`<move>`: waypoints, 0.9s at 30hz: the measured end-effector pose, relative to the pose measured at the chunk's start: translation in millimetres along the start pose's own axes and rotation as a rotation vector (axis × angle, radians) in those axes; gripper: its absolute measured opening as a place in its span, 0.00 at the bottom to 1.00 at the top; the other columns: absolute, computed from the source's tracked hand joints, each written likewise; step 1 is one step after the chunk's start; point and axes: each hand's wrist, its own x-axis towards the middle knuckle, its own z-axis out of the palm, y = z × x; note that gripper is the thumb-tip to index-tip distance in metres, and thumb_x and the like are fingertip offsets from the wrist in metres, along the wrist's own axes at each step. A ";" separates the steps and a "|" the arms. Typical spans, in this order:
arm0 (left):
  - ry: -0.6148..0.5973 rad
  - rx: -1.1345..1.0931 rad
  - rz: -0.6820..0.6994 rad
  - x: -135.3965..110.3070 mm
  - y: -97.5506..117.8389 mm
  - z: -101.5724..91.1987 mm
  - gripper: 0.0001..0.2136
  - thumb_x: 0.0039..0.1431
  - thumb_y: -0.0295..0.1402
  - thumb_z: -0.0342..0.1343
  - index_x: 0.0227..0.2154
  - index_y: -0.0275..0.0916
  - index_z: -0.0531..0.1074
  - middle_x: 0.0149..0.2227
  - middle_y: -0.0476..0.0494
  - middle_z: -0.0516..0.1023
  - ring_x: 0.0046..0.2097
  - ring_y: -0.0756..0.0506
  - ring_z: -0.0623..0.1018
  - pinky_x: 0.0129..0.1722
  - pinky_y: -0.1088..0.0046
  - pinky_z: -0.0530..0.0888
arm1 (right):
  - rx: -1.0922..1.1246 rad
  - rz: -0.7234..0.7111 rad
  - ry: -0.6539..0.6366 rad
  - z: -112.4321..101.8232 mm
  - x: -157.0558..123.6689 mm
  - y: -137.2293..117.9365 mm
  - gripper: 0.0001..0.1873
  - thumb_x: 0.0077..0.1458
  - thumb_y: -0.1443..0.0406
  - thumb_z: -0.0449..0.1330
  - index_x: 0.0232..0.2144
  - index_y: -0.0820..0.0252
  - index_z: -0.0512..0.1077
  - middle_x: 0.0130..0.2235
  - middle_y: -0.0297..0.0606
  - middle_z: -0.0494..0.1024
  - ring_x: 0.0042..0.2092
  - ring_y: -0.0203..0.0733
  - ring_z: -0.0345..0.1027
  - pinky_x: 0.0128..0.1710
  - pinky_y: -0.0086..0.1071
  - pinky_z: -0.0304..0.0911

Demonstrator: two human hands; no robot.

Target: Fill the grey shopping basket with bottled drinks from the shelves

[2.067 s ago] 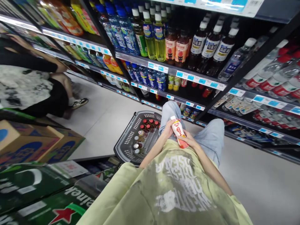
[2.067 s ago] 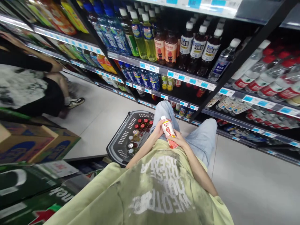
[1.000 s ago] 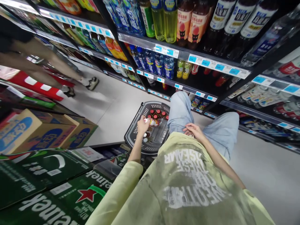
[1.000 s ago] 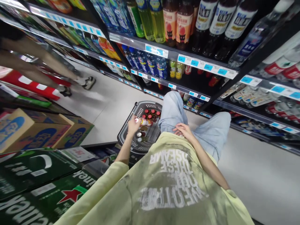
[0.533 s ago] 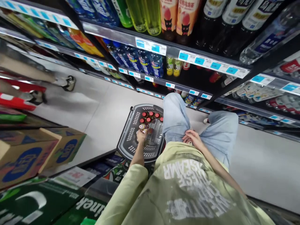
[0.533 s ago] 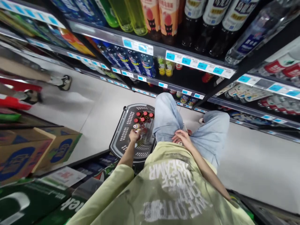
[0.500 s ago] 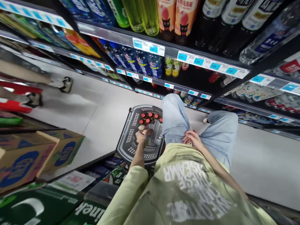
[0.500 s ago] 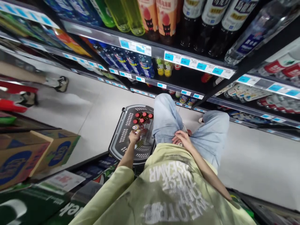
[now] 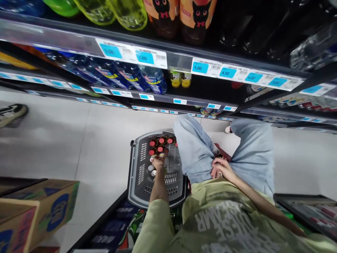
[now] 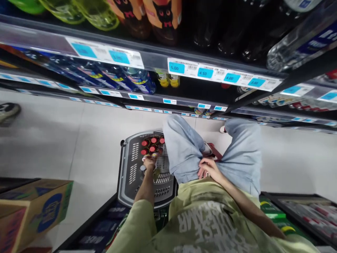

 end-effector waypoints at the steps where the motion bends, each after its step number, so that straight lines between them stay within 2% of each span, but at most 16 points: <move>1: 0.017 0.006 -0.049 3.5 0.0 0.6 0.10 0.59 0.34 0.60 0.31 0.45 0.61 0.27 0.48 0.68 0.42 0.37 0.79 0.45 0.57 0.76 | 0.004 0.008 0.005 1.0 0.8 -1.7 0.15 0.52 0.49 0.67 0.30 0.50 0.71 0.23 0.38 0.83 0.22 0.51 0.78 0.18 0.35 0.66; 3: 0.053 0.033 -0.148 10.2 -0.2 2.5 0.10 0.57 0.33 0.59 0.32 0.45 0.61 0.27 0.46 0.69 0.44 0.34 0.79 0.47 0.54 0.76 | 0.017 0.029 0.013 3.0 2.3 -5.2 0.14 0.51 0.50 0.67 0.29 0.50 0.71 0.23 0.38 0.83 0.21 0.51 0.78 0.17 0.33 0.63; 7: 0.071 0.052 -0.217 20.9 -0.8 9.6 0.06 0.57 0.33 0.57 0.35 0.42 0.65 0.33 0.38 0.74 0.50 0.28 0.80 0.51 0.48 0.76 | 0.041 0.073 0.009 5.0 6.0 -9.8 0.13 0.48 0.52 0.66 0.28 0.50 0.70 0.21 0.38 0.82 0.20 0.50 0.77 0.16 0.32 0.60; 13: 0.063 0.043 -0.183 28.4 -1.6 15.8 0.11 0.56 0.36 0.58 0.41 0.40 0.70 0.38 0.34 0.77 0.54 0.24 0.78 0.55 0.43 0.74 | 0.026 0.136 0.014 4.0 12.7 -8.8 0.11 0.44 0.53 0.63 0.26 0.49 0.68 0.20 0.38 0.82 0.20 0.53 0.77 0.16 0.32 0.59; 18: 0.028 0.035 -0.185 27.3 1.6 5.1 0.11 0.55 0.30 0.58 0.42 0.41 0.71 0.38 0.36 0.78 0.52 0.28 0.80 0.53 0.48 0.76 | 0.033 0.135 -0.033 4.1 18.6 -9.8 0.09 0.43 0.55 0.61 0.26 0.50 0.67 0.19 0.38 0.81 0.19 0.50 0.75 0.15 0.30 0.58; 20: 0.050 0.031 -0.199 20.9 4.5 -1.1 0.14 0.55 0.31 0.57 0.45 0.39 0.71 0.41 0.33 0.79 0.53 0.28 0.80 0.53 0.49 0.76 | 0.015 0.135 -0.050 4.4 21.5 -12.5 0.09 0.42 0.55 0.59 0.25 0.51 0.66 0.19 0.38 0.80 0.18 0.49 0.74 0.15 0.29 0.58; 22: 0.097 0.032 -0.213 8.9 9.8 -7.8 0.16 0.58 0.33 0.56 0.49 0.37 0.71 0.49 0.27 0.77 0.56 0.27 0.79 0.55 0.48 0.76 | -0.012 0.129 -0.082 5.0 24.4 -15.7 0.09 0.41 0.54 0.58 0.24 0.51 0.66 0.18 0.38 0.80 0.18 0.48 0.74 0.14 0.29 0.58; 24: 0.170 0.013 -0.160 -10.7 20.0 -14.7 0.14 0.62 0.36 0.53 0.48 0.37 0.71 0.54 0.25 0.75 0.58 0.28 0.78 0.59 0.49 0.75 | -0.043 0.120 -0.128 5.5 27.1 -18.5 0.09 0.42 0.54 0.57 0.24 0.51 0.65 0.18 0.37 0.79 0.18 0.48 0.74 0.14 0.29 0.59; 27: 0.240 -0.134 0.057 -57.1 51.8 -22.8 0.09 0.67 0.39 0.48 0.43 0.42 0.70 0.45 0.35 0.78 0.49 0.35 0.80 0.55 0.56 0.77 | -0.098 0.116 -0.191 5.0 31.1 -22.1 0.10 0.42 0.55 0.57 0.22 0.52 0.63 0.16 0.36 0.78 0.19 0.50 0.76 0.15 0.29 0.61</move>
